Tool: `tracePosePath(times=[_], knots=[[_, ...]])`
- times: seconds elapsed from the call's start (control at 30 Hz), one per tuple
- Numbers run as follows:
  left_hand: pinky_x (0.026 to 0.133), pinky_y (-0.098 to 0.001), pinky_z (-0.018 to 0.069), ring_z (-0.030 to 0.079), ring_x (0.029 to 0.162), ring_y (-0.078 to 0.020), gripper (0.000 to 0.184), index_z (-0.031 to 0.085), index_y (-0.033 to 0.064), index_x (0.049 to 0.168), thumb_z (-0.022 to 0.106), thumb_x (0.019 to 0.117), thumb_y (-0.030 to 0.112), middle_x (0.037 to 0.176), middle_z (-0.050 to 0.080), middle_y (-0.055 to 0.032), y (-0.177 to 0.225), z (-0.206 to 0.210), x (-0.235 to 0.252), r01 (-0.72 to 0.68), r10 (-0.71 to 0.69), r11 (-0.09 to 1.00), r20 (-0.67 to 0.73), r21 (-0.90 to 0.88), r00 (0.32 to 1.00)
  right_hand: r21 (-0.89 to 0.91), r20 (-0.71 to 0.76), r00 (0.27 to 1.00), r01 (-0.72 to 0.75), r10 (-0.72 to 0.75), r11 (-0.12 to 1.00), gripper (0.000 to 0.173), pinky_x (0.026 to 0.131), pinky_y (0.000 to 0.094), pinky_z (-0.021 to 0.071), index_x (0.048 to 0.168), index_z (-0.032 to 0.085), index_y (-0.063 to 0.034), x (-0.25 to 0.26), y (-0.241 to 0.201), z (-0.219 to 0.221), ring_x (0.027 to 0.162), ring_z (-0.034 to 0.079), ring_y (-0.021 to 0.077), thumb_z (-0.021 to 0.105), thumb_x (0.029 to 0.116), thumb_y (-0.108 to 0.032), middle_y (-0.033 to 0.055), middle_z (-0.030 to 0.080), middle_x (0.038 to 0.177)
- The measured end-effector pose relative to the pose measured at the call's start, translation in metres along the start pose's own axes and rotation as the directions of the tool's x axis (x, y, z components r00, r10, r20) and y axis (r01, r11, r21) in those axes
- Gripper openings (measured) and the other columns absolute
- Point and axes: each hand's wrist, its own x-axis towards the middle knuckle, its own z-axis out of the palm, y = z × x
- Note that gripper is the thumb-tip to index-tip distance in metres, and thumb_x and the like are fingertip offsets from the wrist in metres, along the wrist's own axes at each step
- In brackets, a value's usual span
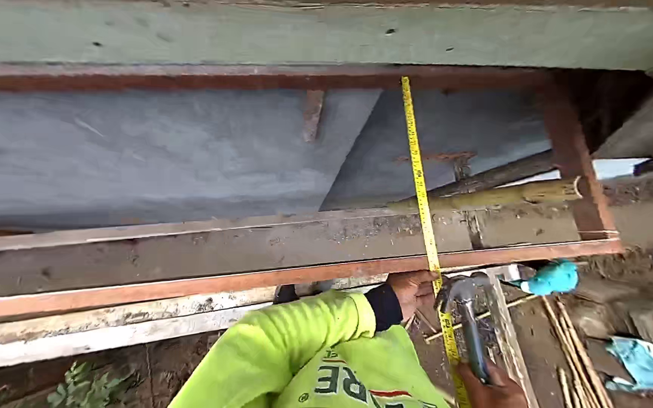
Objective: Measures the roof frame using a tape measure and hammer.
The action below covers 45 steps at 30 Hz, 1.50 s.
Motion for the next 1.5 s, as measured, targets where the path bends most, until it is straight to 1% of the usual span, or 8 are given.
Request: tracePosePath(times=[0.13, 0.23, 0.33, 0.53, 0.7, 0.9, 1.07, 1.5], knots=[[0.088, -0.0352, 0.0543, 0.065, 0.1, -0.0184, 0.026, 0.058, 0.0002, 0.125, 0.061, 0.1016, 0.011, 0.113, 0.066, -0.0116, -0.001, 0.004, 0.0, -0.01, 0.009, 1.0, -0.044, -0.023, 0.999, 0.07, -0.06, 0.998, -0.012, 0.016, 0.998, 0.021, 0.068, 0.0567, 0.0543, 0.098, 0.073, 0.0061, -0.002, -0.001, 0.003, 0.07, 0.067, 0.0315, 0.073, 0.086, -0.011, 0.0196, 0.07, 0.079], [0.085, -0.0354, 0.0557, 0.066, 0.095, -0.0186, 0.023, 0.058, 0.0006, 0.122, 0.061, 0.1009, 0.008, 0.109, 0.068, -0.0115, -0.004, 0.004, 0.003, -0.003, -0.001, 0.998, -0.064, -0.059, 0.998, 0.064, -0.075, 0.997, -0.026, 0.031, 0.998, 0.021, 0.069, 0.0588, 0.0538, 0.098, 0.074, 0.0053, -0.004, 0.0, 0.005, 0.071, 0.068, 0.0329, 0.073, 0.0859, -0.012, 0.0196, 0.071, 0.079], [0.086, -0.0353, 0.0556, 0.067, 0.095, -0.0185, 0.02, 0.059, 0.0014, 0.12, 0.061, 0.101, 0.008, 0.108, 0.069, -0.011, -0.004, 0.004, 0.003, 0.011, -0.016, 0.998, -0.069, -0.065, 0.997, 0.076, -0.081, 0.996, -0.031, 0.037, 0.997, 0.02, 0.067, 0.0557, 0.0541, 0.098, 0.075, 0.003, -0.005, 0.006, 0.007, 0.07, 0.068, 0.0295, 0.072, 0.0857, -0.013, 0.0173, 0.071, 0.079], [0.083, -0.0339, 0.0567, 0.067, 0.09, -0.0177, 0.013, 0.06, 0.0037, 0.114, 0.061, 0.1004, 0.006, 0.102, 0.068, -0.0096, -0.006, 0.005, 0.002, 0.009, -0.017, 0.996, -0.086, -0.09, 0.996, 0.064, -0.142, 0.99, -0.009, 0.018, 0.998, 0.019, 0.061, 0.0563, 0.0505, 0.092, 0.075, 0.0002, -0.003, 0.011, 0.014, 0.062, 0.064, 0.0278, 0.072, 0.082, -0.016, 0.014, 0.068, 0.071], [0.083, -0.0337, 0.0583, 0.069, 0.088, -0.0181, 0.011, 0.061, 0.0023, 0.112, 0.059, 0.1016, 0.006, 0.1, 0.069, -0.0106, -0.002, 0.006, 0.002, 0.005, -0.013, 0.995, -0.08, -0.097, 0.997, 0.08, -0.176, 0.984, 0.02, -0.006, 0.997, 0.022, 0.057, 0.05, 0.0508, 0.091, 0.075, -0.0049, 0.0, 0.019, 0.018, 0.059, 0.062, 0.0205, 0.069, 0.0819, -0.025, 0.0079, 0.067, 0.069], [0.086, -0.0349, 0.0579, 0.069, 0.089, -0.0193, 0.013, 0.059, 0.0021, 0.113, 0.059, 0.1004, 0.003, 0.1, 0.068, -0.0117, -0.008, 0.001, 0.006, 0.0, -0.01, 0.991, -0.079, -0.13, 0.997, 0.062, -0.149, 0.989, -0.013, 0.022, 0.998, 0.024, 0.059, 0.0532, 0.0504, 0.095, 0.076, -0.0048, -0.002, 0.019, 0.017, 0.063, 0.064, 0.0241, 0.068, 0.085, -0.026, 0.0104, 0.069, 0.072], [0.085, -0.0346, 0.0586, 0.07, 0.088, -0.0196, 0.012, 0.059, 0.0035, 0.113, 0.059, 0.1005, 0.005, 0.1, 0.069, -0.0115, -0.009, 0.001, 0.005, 0.001, -0.012, 0.993, -0.092, -0.121, 0.996, 0.071, -0.143, 0.989, -0.017, 0.028, 0.997, 0.023, 0.058, 0.0476, 0.05, 0.094, 0.075, -0.0063, -0.004, 0.019, 0.017, 0.062, 0.063, 0.02, 0.067, 0.0855, -0.026, 0.0077, 0.068, 0.072], [0.086, -0.0361, 0.0576, 0.069, 0.091, -0.0201, 0.012, 0.061, 0.0057, 0.112, 0.061, 0.1006, 0.007, 0.102, 0.069, -0.0109, -0.008, 0.0, 0.007, -0.003, -0.006, 0.994, -0.074, -0.109, 0.997, 0.071, -0.148, 0.989, -0.01, 0.021, 0.997, 0.024, 0.057, 0.0434, 0.0487, 0.094, 0.075, -0.0076, -0.001, 0.019, 0.016, 0.061, 0.061, 0.0155, 0.066, 0.0859, -0.028, 0.0055, 0.068, 0.071]])
